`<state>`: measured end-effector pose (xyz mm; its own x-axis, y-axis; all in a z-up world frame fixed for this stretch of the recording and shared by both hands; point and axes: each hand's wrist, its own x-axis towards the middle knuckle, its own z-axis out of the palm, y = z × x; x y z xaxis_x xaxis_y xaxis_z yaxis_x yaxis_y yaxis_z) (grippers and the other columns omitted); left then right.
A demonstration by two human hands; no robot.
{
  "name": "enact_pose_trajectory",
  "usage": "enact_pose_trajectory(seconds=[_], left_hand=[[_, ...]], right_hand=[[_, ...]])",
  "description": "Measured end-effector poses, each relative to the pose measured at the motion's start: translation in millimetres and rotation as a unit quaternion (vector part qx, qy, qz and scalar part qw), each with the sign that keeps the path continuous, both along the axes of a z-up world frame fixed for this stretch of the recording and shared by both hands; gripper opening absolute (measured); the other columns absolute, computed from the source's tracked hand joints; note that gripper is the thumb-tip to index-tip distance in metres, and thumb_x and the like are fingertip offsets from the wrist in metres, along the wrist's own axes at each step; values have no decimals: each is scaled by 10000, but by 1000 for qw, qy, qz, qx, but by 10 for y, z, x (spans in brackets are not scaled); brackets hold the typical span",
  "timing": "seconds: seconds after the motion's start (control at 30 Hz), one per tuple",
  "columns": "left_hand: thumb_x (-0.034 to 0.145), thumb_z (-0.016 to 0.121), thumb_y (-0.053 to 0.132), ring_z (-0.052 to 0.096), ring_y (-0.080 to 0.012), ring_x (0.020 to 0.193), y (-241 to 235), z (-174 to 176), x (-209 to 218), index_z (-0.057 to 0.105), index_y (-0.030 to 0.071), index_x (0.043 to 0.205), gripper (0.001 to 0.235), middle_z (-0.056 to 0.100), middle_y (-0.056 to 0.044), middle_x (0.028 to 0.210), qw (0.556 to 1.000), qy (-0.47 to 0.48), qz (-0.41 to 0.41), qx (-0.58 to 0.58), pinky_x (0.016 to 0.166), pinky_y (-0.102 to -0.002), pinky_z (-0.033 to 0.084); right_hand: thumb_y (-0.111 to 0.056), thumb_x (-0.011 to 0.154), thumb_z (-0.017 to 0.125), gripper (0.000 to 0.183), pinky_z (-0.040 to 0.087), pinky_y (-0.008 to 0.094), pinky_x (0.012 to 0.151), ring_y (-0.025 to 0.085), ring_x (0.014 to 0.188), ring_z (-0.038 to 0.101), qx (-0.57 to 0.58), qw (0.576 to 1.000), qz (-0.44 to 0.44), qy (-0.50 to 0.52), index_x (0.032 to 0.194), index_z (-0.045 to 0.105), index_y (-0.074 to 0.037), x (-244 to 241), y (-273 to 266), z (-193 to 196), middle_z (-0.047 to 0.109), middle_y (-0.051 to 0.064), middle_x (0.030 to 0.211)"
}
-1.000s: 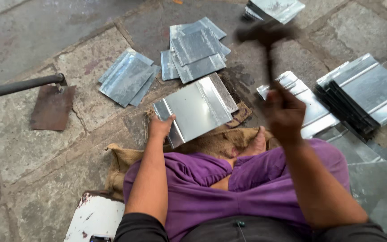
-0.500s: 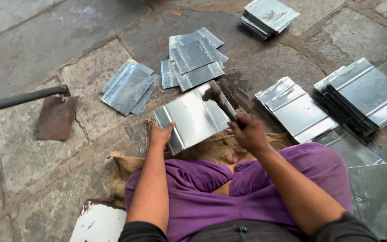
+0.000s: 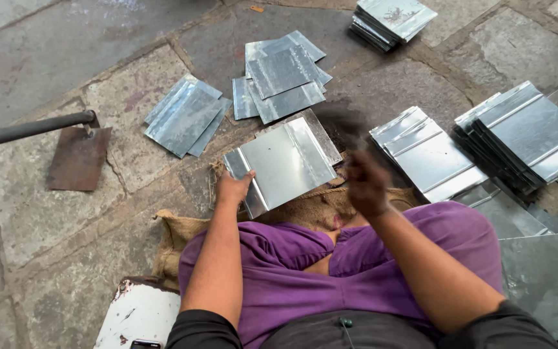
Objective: The person sits cross-legged on a paved floor and uses a hammer to repeatedly strike a rectangular metal sheet placed on a cloth. They hold the sheet with one hand and strike it with the other, occasionally adjusting its position. Stacks of similar metal sheets are visible nearby.
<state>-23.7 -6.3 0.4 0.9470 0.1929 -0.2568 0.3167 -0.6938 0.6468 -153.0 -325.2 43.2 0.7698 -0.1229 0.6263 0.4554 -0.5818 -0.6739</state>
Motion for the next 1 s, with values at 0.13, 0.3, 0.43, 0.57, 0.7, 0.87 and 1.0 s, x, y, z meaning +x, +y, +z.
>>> enact_pose_trajectory(seconds=[0.13, 0.3, 0.43, 0.57, 0.7, 0.87, 1.0], left_hand=[[763, 841, 417, 759, -318, 988, 3, 39, 16, 709, 34, 1157, 565, 778, -189, 1090, 996, -59, -10, -60, 866, -411, 576], [767, 850, 453, 760, -318, 985, 22, -66, -53, 690, 11, 1152, 608, 769, -197, 1083, 998, -25, 3, -53, 874, -408, 580], [775, 841, 481, 754, -328, 991, 12, -32, 2, 670, 15, 1185, 644, 758, -198, 1086, 1000, 8, 4, -28, 876, -418, 580], [790, 848, 509, 743, -339, 1018, 35, -106, 26, 677, 3, 1181, 662, 750, -208, 1107, 1000, 4, -1, -5, 894, -419, 572], [765, 839, 491, 745, -331, 1026, 71, -120, -11, 682, 41, 1200, 646, 763, -177, 1111, 998, -39, -12, -38, 897, -420, 567], [770, 828, 510, 755, -308, 1029, 44, -113, -74, 699, 48, 1185, 634, 768, -151, 1119, 1000, 8, -3, -28, 916, -414, 575], [811, 849, 546, 710, -332, 1067, 4, 4, -21, 636, -9, 1225, 724, 713, -207, 1167, 999, 26, -2, 22, 922, -422, 558]], right_hand=[[-203, 991, 690, 196, 457, 307, 487, 143, 554, 569, 21, 969, -91, 230, 1094, 743, -44, 54, 41, 267, 662, 91, 718], [-199, 1150, 630, 302, 424, 246, 616, 64, 717, 520, 265, 962, 8, -72, 1342, 669, 30, -60, -217, 1414, 608, 16, 844], [-292, 1105, 631, 344, 427, 219, 525, 70, 574, 531, 266, 924, 37, -274, 1320, 633, -24, -78, -245, 1409, 590, 42, 783], [-226, 1042, 695, 201, 448, 258, 576, 100, 635, 560, 96, 989, 0, -116, 1138, 706, -51, 156, -4, 259, 656, 79, 787], [-194, 1004, 723, 126, 435, 290, 546, 124, 611, 559, -43, 978, -52, 198, 1002, 766, -76, 185, 24, 36, 705, 106, 755], [-234, 1090, 638, 242, 415, 257, 472, 76, 564, 539, 97, 993, -30, 52, 1150, 727, -17, 42, -106, 1207, 659, 53, 746], [-343, 1137, 602, 407, 399, 230, 498, 87, 568, 516, 251, 945, 55, -202, 1327, 624, 16, -50, -166, 1693, 607, 61, 798]])
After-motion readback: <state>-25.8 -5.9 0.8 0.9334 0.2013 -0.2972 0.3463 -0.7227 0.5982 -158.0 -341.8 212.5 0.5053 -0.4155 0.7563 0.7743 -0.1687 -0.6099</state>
